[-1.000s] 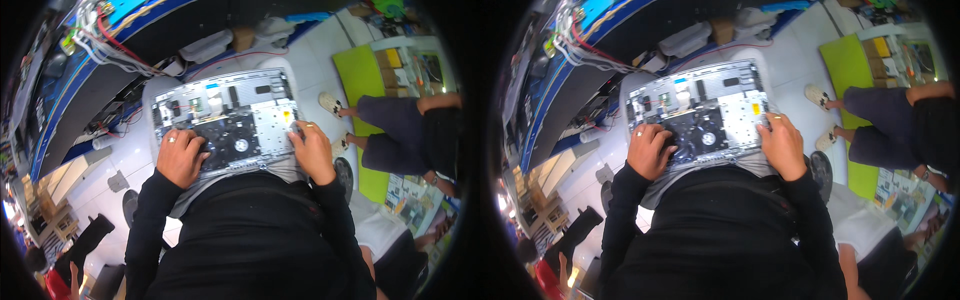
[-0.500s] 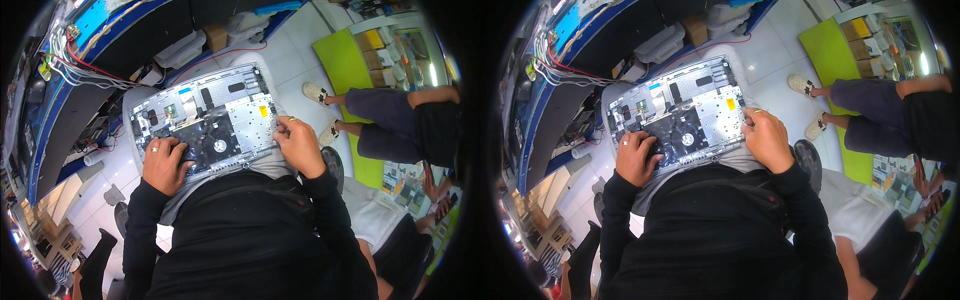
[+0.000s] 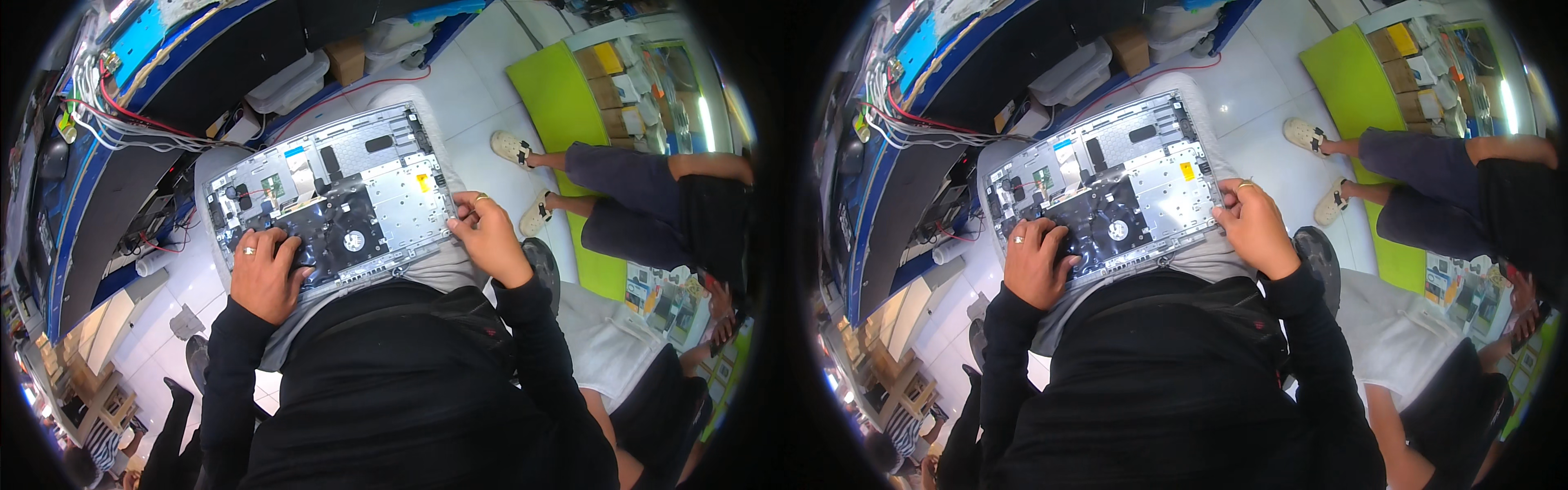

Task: The person uses a soldering iron to melt plastic or solder on the internal chassis of a laptop, then presses parts together by hand.

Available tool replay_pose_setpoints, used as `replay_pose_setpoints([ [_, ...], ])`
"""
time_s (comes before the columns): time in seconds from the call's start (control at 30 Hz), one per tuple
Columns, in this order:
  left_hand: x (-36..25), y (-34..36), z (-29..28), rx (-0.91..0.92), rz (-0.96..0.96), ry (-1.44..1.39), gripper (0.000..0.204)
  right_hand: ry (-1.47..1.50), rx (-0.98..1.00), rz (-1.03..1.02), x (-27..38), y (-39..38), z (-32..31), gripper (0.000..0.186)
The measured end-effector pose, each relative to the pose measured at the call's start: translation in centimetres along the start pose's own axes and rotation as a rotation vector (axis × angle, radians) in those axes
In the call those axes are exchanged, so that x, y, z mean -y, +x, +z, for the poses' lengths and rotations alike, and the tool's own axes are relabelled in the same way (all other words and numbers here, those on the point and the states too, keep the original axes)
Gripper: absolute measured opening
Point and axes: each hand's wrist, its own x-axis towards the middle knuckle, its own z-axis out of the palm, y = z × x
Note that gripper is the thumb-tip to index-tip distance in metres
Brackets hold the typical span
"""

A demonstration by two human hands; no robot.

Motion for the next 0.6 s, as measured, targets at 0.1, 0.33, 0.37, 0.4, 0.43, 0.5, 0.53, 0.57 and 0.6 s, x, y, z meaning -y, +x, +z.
replay_pose_setpoints([
  [0.1,-0.3,0.5,0.1,0.010,0.002,0.002,0.051,0.209,0.075,0.100,-1.6,0.3,-0.9,0.040],
  [0.33,-1.5,1.5,0.7,0.029,-0.016,0.003,0.049,0.232,0.081,0.153,-2.0,0.5,-1.5,0.041],
  [0.37,-1.7,1.7,0.7,0.031,-0.010,0.004,0.049,0.234,0.076,0.157,-2.2,0.5,-1.6,0.041],
  [0.4,-1.9,1.9,0.8,0.039,-0.019,-0.002,0.049,0.208,0.055,0.141,-2.6,0.6,-1.5,0.041],
  [0.43,-2.0,2.1,0.8,0.047,-0.029,-0.009,0.049,0.181,0.035,0.125,-2.8,0.6,-1.4,0.041],
  [0.5,-2.2,2.4,1.0,0.048,-0.030,0.001,0.047,0.185,0.023,0.125,-2.9,0.7,-1.7,0.040],
  [0.53,-2.3,2.5,1.1,0.047,-0.036,0.010,0.046,0.186,0.016,0.121,-2.8,0.7,-1.8,0.040],
  [0.57,-2.4,2.6,1.0,0.048,-0.032,0.012,0.046,0.189,0.013,0.122,-2.7,0.7,-1.9,0.040],
  [0.6,-2.4,2.8,1.0,0.057,-0.028,0.019,0.045,0.149,0.003,0.114,-2.5,0.6,-2.0,0.040],
])
